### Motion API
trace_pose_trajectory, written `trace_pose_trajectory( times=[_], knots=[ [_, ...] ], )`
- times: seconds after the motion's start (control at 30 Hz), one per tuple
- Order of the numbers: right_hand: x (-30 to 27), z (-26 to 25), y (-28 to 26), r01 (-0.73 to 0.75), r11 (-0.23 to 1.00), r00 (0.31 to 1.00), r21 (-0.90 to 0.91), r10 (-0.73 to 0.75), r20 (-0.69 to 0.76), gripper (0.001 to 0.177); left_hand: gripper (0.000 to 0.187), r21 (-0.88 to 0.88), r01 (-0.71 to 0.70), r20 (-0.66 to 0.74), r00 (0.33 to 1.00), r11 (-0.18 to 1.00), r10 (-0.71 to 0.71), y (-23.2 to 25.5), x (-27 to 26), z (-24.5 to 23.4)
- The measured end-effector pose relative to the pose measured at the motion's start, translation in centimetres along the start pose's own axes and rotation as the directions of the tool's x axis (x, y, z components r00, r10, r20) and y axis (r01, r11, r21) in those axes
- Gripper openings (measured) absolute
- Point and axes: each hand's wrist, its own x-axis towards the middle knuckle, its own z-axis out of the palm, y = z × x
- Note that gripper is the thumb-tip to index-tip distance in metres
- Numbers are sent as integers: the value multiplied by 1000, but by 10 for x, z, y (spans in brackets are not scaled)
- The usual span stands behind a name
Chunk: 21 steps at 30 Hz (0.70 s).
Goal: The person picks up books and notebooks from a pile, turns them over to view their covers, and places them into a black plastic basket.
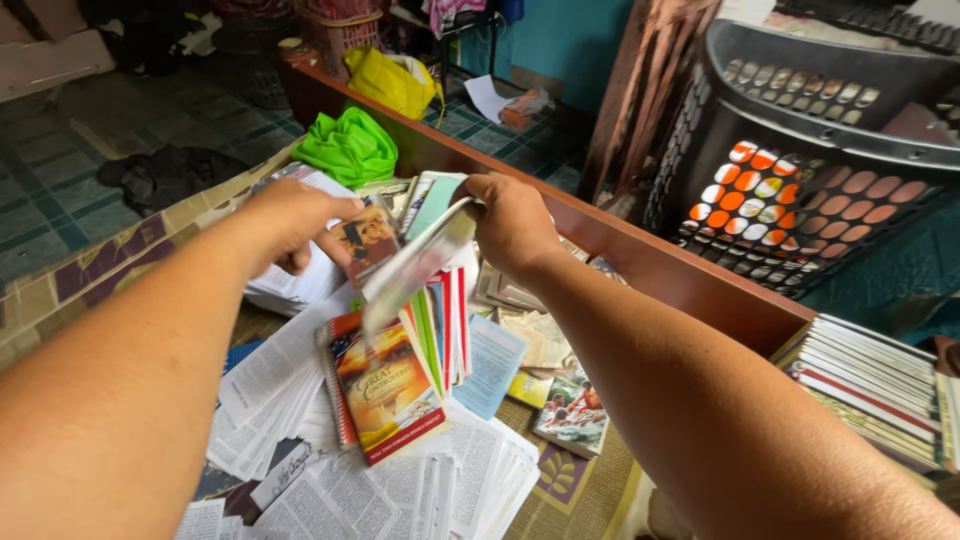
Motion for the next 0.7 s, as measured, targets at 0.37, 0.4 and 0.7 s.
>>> trace_pose_trajectory(
  times=[0.37, 0.4, 0.7],
  knots=[
    [28, -41, -1, 376, 924, 887, 71, -337, -315, 28, 45, -553, 231, 224, 967, 801, -124, 29, -13, 113],
    [29, -45, -1, 352, 933, 889, 77, -308, -339, 27, 39, -597, 196, 216, 973, 778, -79, 29, -6, 115],
    [19, -105, 8, 44, 993, 998, 107, -38, -56, 34, 14, -727, 19, -63, 994, 686, -93, 49, 17, 104]
  ],
)
